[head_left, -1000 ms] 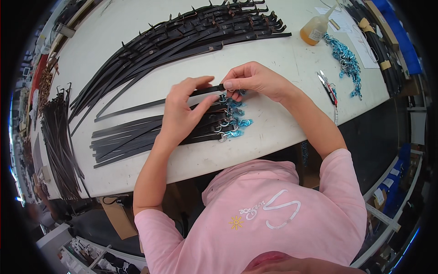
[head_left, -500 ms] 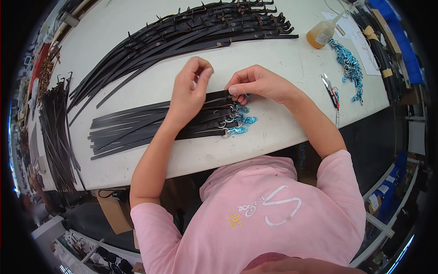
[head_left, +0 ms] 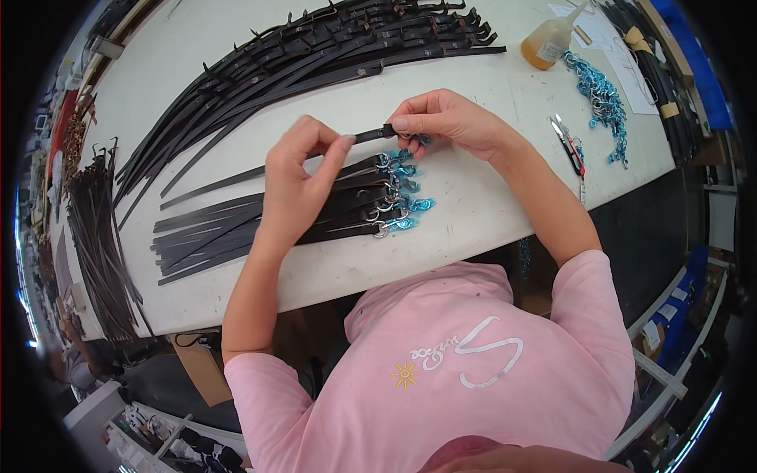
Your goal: The person attaches small blue metal charms to the ends of black leather straps. They pick up a strap, thread the charm through a loop at the end, and place the finished item on the table. The process is repeated for multiple straps.
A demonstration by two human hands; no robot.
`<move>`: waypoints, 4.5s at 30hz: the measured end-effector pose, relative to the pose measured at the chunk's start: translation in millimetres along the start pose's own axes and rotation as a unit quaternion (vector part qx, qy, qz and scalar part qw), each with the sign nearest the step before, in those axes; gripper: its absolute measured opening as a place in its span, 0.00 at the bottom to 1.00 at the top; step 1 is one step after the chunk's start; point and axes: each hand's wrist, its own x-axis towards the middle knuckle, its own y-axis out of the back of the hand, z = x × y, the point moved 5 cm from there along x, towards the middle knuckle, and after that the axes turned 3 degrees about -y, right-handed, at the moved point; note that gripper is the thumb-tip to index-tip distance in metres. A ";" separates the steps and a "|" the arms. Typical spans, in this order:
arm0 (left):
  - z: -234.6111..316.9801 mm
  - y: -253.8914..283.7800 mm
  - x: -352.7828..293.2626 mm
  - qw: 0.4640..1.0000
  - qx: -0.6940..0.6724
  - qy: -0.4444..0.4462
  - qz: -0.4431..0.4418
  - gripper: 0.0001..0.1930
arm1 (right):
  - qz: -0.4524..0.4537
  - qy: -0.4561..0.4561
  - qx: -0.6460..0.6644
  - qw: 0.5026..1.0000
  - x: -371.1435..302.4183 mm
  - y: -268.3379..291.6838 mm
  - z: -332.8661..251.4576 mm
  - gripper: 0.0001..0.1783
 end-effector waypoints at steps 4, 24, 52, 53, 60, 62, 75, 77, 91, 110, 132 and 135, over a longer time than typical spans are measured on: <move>-17.7 -11.6 4.2 0.994 -0.077 0.075 0.000 0.08 | 0.002 -0.009 -0.020 1.000 -3.3 -4.2 -0.3 0.13; -12.0 -24.3 7.0 0.998 0.026 -0.006 -0.052 0.10 | 0.002 -0.021 -0.020 1.000 -2.5 -10.5 1.9 0.16; -17.0 -34.3 3.5 0.999 0.008 -0.014 -0.036 0.08 | 0.025 -0.034 -0.090 0.995 1.4 -9.4 9.3 0.15; -17.2 -34.2 3.3 0.999 0.006 -0.011 -0.037 0.08 | 0.022 -0.037 -0.089 0.995 1.9 -9.4 9.4 0.15; -17.3 -34.5 2.6 0.999 0.004 -0.002 -0.040 0.08 | 0.016 -0.041 -0.082 0.996 1.7 -9.5 9.8 0.15; -17.6 -34.6 2.4 0.999 0.001 -0.004 -0.036 0.08 | 0.018 -0.042 -0.079 0.996 1.5 -10.6 9.8 0.15; -13.9 -35.9 2.8 0.999 0.027 0.000 -0.038 0.08 | 0.027 -0.014 -0.090 0.995 3.5 -12.8 9.5 0.13; -13.2 -37.3 2.0 0.999 0.022 0.003 -0.028 0.09 | 0.035 -0.004 -0.105 0.994 1.6 -15.6 5.7 0.13; -13.7 -38.9 1.4 0.997 -0.048 0.066 -0.010 0.07 | 0.026 -0.022 -0.083 0.996 -0.4 -15.7 8.3 0.13; -10.1 -33.6 -1.1 1.000 -0.004 -0.005 0.014 0.09 | -0.009 -0.013 -0.087 0.996 -9.0 -5.1 0.7 0.15; -21.1 -34.0 -0.4 0.994 -0.035 0.081 -0.071 0.08 | 0.027 -0.016 -0.089 0.996 -3.9 -9.4 10.1 0.14; -25.9 -36.4 -1.5 0.984 -0.097 0.119 -0.094 0.10 | 0.031 -0.023 -0.094 0.995 -2.7 -7.0 10.9 0.16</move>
